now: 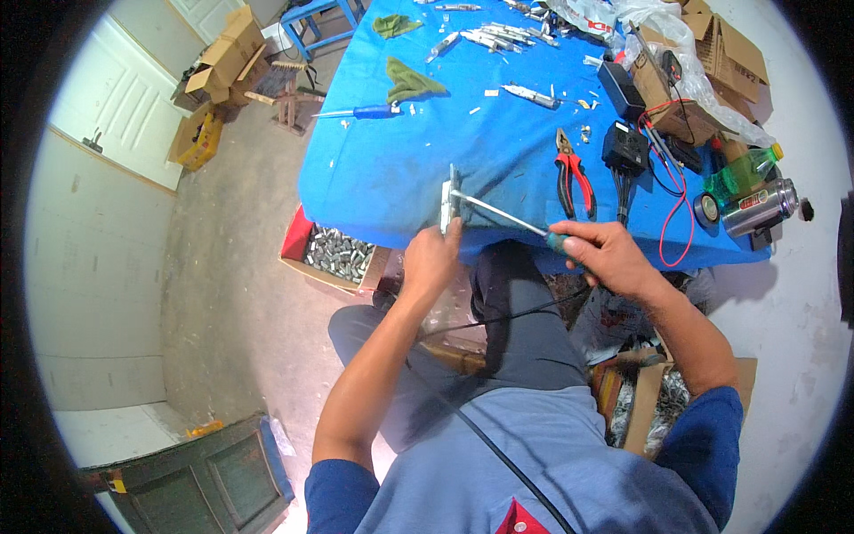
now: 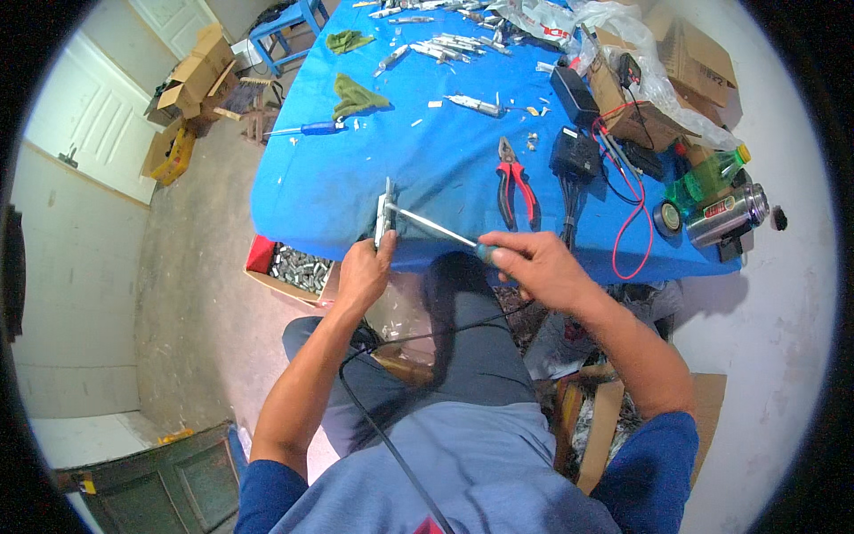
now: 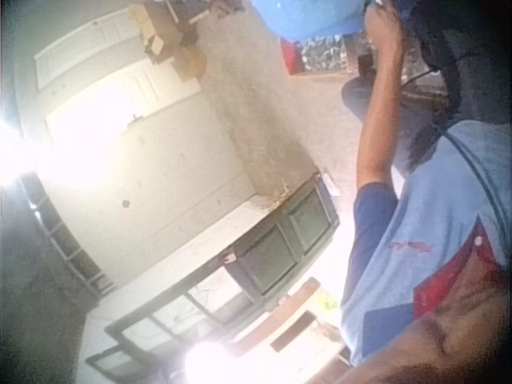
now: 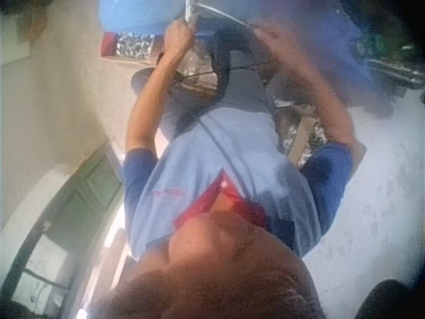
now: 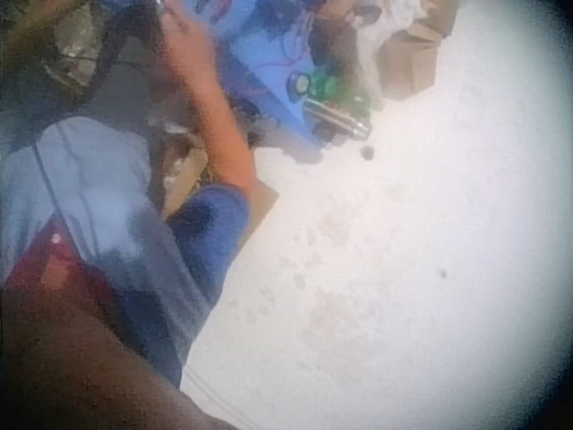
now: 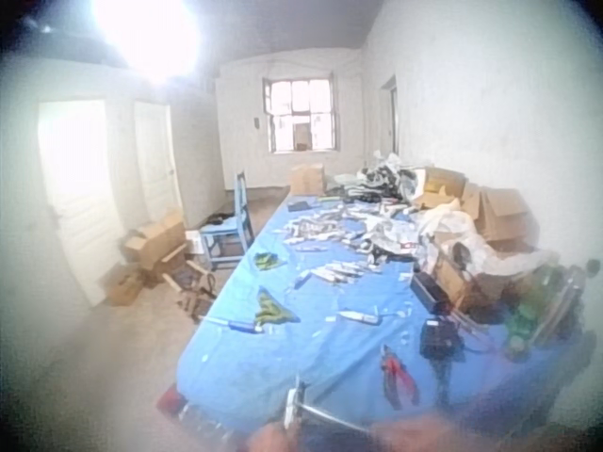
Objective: The person assembles small metal components on a table covered in blue cloth. They use a screwdriver to tighten a screw into a metal cylinder and use pliers to adjust a metal rod within the assembly.
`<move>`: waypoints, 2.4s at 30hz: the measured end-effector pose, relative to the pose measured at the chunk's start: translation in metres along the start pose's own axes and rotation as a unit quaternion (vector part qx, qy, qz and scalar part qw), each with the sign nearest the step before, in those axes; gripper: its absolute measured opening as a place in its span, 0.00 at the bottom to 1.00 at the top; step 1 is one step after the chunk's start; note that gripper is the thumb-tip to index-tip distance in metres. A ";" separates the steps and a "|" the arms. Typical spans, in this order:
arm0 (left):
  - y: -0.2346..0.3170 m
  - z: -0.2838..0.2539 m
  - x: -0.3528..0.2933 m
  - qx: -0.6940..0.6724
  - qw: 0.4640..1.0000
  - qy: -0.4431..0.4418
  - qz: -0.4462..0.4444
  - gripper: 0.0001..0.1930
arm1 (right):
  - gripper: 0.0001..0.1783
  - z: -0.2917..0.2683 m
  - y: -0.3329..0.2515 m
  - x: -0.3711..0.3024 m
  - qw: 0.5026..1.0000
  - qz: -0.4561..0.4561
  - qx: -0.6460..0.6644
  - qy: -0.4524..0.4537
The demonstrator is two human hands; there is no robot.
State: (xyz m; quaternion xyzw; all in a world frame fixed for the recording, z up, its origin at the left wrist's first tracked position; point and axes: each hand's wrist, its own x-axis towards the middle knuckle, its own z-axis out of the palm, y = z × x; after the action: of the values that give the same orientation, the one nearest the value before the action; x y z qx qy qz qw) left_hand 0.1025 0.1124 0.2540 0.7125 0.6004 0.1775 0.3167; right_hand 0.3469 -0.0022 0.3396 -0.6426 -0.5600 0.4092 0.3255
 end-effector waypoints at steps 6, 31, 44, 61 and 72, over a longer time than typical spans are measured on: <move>-0.026 0.007 0.000 -0.168 0.984 -0.037 -0.053 0.32 | 0.26 -0.016 0.006 0.023 0.996 0.054 0.036 0.065; -0.009 0.000 -0.112 -0.321 0.939 -0.125 0.009 0.22 | 0.17 0.122 -0.008 0.033 0.977 -0.016 0.209 0.042; -0.008 0.006 -0.155 -0.424 0.889 -0.174 -0.011 0.19 | 0.16 0.118 -0.011 -0.032 0.996 -0.028 0.074 -0.047; 0.002 0.036 -0.190 -0.484 0.860 -0.139 -0.085 0.26 | 0.22 0.143 0.024 -0.077 0.981 -0.018 0.138 0.136; -0.019 0.045 -0.182 -0.559 0.812 -0.135 -0.095 0.23 | 0.17 0.131 0.018 -0.110 0.906 0.026 0.403 0.124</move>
State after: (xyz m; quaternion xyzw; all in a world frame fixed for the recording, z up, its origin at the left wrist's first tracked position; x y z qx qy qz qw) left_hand 0.0772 -0.0734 0.2313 0.3685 0.4138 0.3534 0.7537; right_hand 0.2344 -0.1184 0.2818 -0.5163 -0.2854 0.5257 0.6129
